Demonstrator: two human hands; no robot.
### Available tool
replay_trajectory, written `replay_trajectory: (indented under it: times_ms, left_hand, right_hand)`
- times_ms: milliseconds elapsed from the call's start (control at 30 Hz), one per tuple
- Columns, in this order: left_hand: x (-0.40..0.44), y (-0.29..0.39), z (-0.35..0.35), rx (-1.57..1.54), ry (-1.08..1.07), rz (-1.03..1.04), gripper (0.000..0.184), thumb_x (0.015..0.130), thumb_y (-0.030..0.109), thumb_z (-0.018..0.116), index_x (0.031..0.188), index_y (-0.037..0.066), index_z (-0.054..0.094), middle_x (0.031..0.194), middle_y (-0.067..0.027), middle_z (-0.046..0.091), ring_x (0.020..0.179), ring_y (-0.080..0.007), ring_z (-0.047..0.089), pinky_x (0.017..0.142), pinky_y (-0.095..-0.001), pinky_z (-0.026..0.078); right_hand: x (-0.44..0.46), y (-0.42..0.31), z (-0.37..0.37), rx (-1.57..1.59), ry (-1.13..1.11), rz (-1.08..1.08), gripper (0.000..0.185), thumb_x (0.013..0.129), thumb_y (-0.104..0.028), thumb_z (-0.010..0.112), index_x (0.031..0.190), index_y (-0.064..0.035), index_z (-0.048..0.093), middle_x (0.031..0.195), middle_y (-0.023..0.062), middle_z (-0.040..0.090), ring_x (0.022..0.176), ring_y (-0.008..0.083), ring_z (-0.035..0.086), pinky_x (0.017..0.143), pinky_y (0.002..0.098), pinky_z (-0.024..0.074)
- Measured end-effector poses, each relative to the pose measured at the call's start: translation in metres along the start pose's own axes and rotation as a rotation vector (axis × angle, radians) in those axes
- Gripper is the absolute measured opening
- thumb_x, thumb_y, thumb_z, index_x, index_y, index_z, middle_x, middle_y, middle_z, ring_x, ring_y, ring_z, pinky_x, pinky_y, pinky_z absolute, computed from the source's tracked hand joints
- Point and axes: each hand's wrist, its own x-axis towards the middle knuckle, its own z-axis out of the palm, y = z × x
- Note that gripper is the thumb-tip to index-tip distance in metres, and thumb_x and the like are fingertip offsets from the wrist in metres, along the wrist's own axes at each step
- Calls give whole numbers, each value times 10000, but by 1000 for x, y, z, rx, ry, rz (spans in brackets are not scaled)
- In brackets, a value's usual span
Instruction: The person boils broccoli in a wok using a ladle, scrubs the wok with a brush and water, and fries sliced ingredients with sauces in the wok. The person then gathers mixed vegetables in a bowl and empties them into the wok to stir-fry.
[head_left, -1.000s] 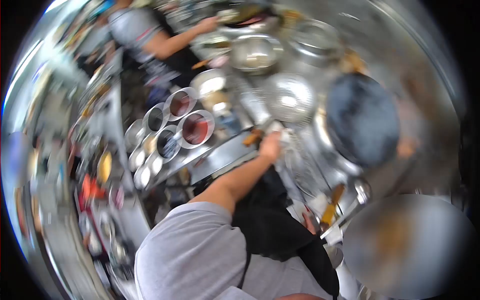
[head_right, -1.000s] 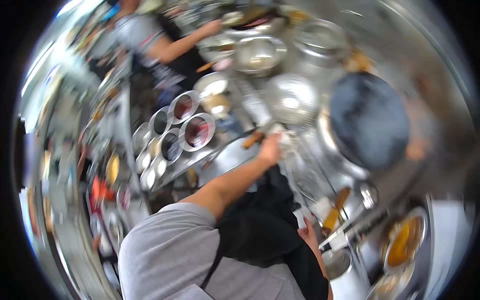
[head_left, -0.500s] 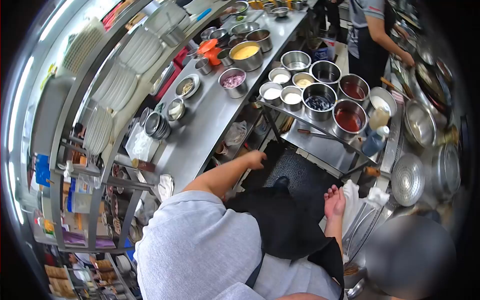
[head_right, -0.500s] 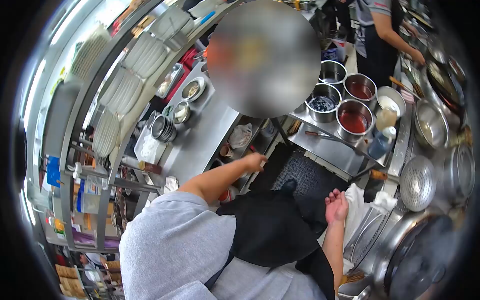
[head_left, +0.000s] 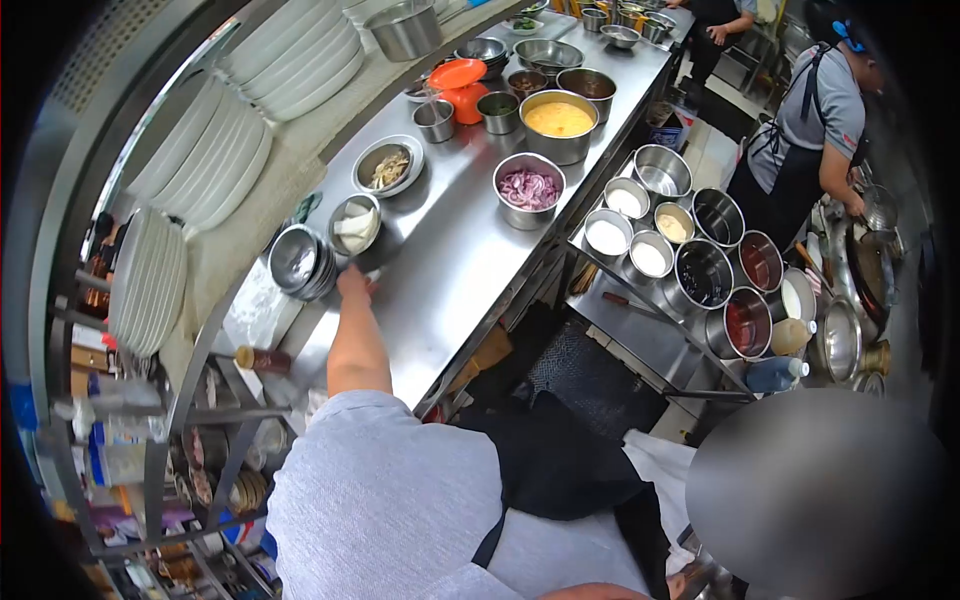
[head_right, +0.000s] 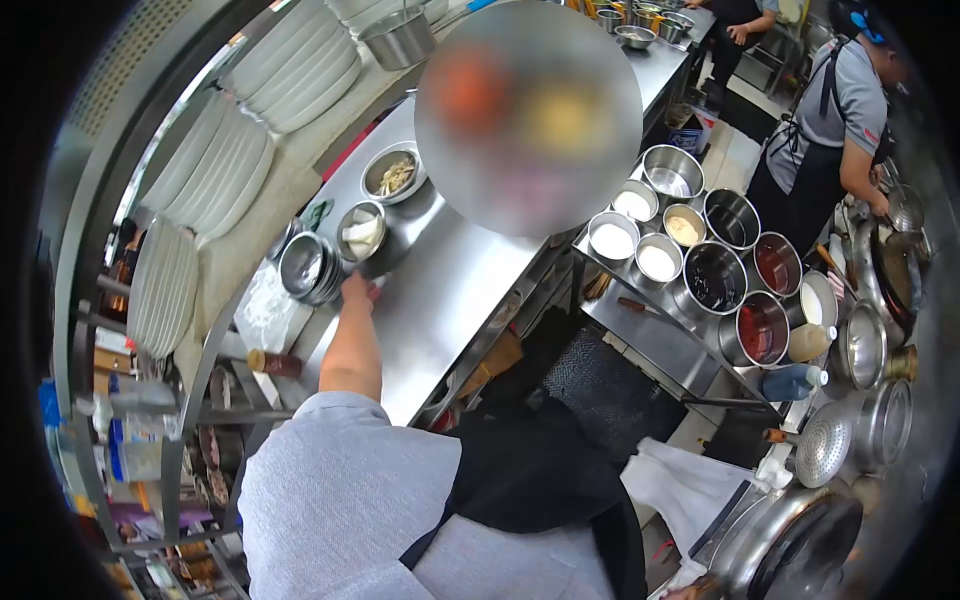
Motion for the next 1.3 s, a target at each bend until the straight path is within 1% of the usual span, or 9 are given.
replay_trajectory:
  times_ms: [100, 233, 300, 333, 400, 533, 700, 1067, 1300]
  left_hand:
    - [32, 4, 8, -342, -85, -160, 430, 938, 349, 481, 1256, 62, 443, 1130, -156, 512, 870, -307, 580, 674, -450, 545]
    - [72, 1, 16, -429, -201, -108, 406, 915, 282, 563, 1250, 78, 457, 1158, -138, 477, 876, -333, 567, 727, -430, 542]
    - [54, 9, -15, 1208, -247, 943, 366, 877, 328, 626, 1130, 75, 552, 1065, -147, 596, 903, -304, 588, 750, -436, 522]
    - [43, 17, -13, 1262, -305, 515, 402, 893, 377, 582, 1135, 58, 555, 1063, -144, 634, 980, -314, 590, 794, -474, 497]
    - [14, -3, 28, 1071, -550, 585, 397, 889, 356, 579, 1141, 51, 552, 1065, -145, 633, 982, -310, 593, 798, -466, 497]
    - [-68, -40, 76, 513, -794, -6, 389, 880, 314, 571, 1153, 39, 546, 1069, -146, 633, 985, -301, 597, 808, -449, 497]
    - [-104, -51, 84, 638, -901, -34, 383, 869, 261, 561, 1169, 23, 538, 1074, -147, 633, 989, -291, 602, 819, -427, 497]
    - [-140, -36, 88, 724, -1156, -51, 391, 844, 145, 540, 1202, -11, 522, 1085, -149, 632, 997, -267, 613, 844, -381, 497]
    - [-157, 22, 126, 717, -1612, 7, 409, 828, 71, 526, 1223, -33, 511, 1092, -151, 631, 1003, -252, 620, 861, -351, 497]
  right_hand:
    - [-10, 0, 13, -40, 185, -75, 569, 867, -152, 539, 1397, -86, 343, 1150, 165, 557, 951, 264, 577, 808, 356, 480]
    - [-19, 0, 1, -110, 393, -189, 573, 849, -169, 553, 1386, -102, 364, 1178, 179, 553, 1018, 288, 558, 865, 379, 460]
    - [-20, 12, -34, -170, 517, -250, 575, 840, -177, 560, 1380, -110, 375, 1192, 185, 551, 1051, 300, 549, 893, 390, 451]
    - [-23, 29, -58, -216, 593, -265, 576, 836, -181, 563, 1378, -114, 381, 1199, 189, 551, 1068, 306, 544, 907, 396, 446]
    - [-40, 72, -91, -336, 778, -216, 577, 827, -189, 570, 1372, -123, 391, 1213, 195, 549, 1101, 317, 534, 935, 407, 436]
    - [-94, 140, -130, -306, 1043, 50, 581, 809, -205, 583, 1361, -139, 413, 1241, 208, 545, 1168, 341, 515, 991, 430, 417]
    - [-133, 123, -95, -255, 1130, 96, 686, 779, -243, 614, 1397, -121, 343, 1275, 308, 486, 1175, 385, 516, 1007, 444, 410]
    - [-80, 241, -87, 105, 881, 176, 832, 774, -289, 695, 1446, -100, 242, 1302, 269, 478, 1173, 402, 513, 998, 441, 416]
    - [-114, 130, -126, -209, 1206, 38, 813, 746, -258, 699, 1434, -195, 269, 1354, 225, 417, 1237, 398, 437, 1038, 435, 376]
